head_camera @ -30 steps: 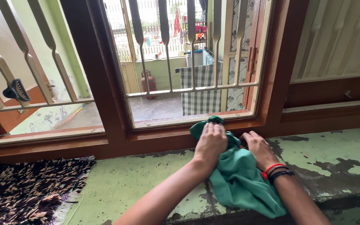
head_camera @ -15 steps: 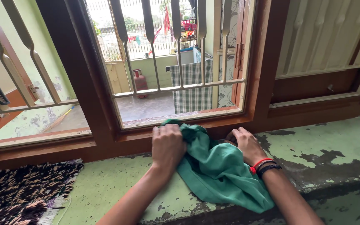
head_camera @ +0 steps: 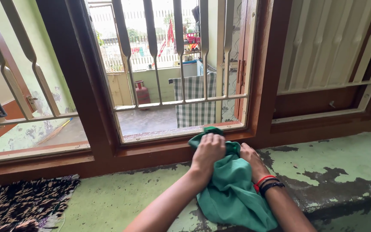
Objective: Clean the metal bars of a window grill using a green cloth.
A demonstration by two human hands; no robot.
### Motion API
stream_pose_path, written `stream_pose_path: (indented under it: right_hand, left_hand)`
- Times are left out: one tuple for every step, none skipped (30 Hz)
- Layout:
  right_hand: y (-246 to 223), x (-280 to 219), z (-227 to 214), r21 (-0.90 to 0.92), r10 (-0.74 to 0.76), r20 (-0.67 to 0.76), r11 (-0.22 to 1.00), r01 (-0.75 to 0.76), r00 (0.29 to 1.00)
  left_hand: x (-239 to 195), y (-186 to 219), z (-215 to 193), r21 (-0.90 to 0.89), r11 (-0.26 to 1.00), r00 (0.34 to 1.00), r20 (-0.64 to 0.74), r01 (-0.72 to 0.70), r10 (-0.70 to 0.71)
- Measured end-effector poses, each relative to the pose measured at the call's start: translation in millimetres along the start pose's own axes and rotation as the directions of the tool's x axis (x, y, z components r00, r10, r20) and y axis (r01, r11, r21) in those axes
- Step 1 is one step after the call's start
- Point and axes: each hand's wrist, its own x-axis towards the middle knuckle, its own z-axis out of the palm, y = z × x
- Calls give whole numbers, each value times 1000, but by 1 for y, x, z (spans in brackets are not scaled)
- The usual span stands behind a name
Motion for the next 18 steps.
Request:
stream_pose_path:
  right_hand:
    - [8,2,4,-3,-1,-4,1000,1,1000]
    - [16,4,7,94,146,40,984,-149,989]
    - [24,6,10,184,284,95,937,-297,954]
    - [34,6,15,183,284,96,937,-297,954]
    - [44,6,20,250,159,22,955,-160,987]
    - [52,7,26,308,35,-63,951,-14,997]
    - [41,5,19,308,33,-63,951,-12,997]
    - [30,3,11,232,73,-23,971,-66,997]
    - [20,1,4,152,116,13,982,-117,993]
    - [16,1,1,148,117,11,982,-117,993]
    - [13,1,-3,128,96,-11,987,-94,995]
    - [8,0,-3,112,76,-29,991,-72,997]
    - [4,-1,-6,113,76,-27,991,-73,997]
    - [-1,-2,-8,78,104,-12,992,-103,995]
    - [-5,-2,-10,42,132,3,990,-132,991]
    - [-8,-2,-13,44,132,5,990,-132,991]
    - [-10,-3,-15,68,155,22,985,-156,988]
    - [-12,-4,-16,88,177,44,980,-181,983]
  left_hand:
    - [9,5,16,-1,1000,1000,-5,-1,1]
    - [18,11,32,-40,997,998,-31,-63,62]
    - [27,16,48,-78,989,991,-59,-126,121]
    - [27,17,50,-79,989,991,-60,-125,121]
    - [27,18,53,-118,982,985,-101,-150,139]
    - [26,17,56,-152,973,978,-142,-176,155]
    - [20,12,38,-150,973,978,-142,-175,154]
    - [15,8,20,-194,966,980,-139,-170,145]
    - [10,4,2,-237,957,981,-136,-165,136]
    - [5,0,-11,-239,957,981,-139,-166,136]
    - [0,-5,-25,-201,970,988,-87,-140,125]
    - [-8,-10,-38,-159,981,993,-29,-114,111]
    - [-14,-14,-49,-160,981,994,-26,-113,111]
    - [-19,-19,-59,-109,994,995,95,-15,25]
    - [-25,-24,-69,-47,996,976,209,78,-67]
    - [-31,-30,-76,-46,996,975,212,79,-68]
    - [-37,-36,-82,49,984,947,268,169,-176]
    - [-45,-41,-88,146,957,905,315,252,-286]
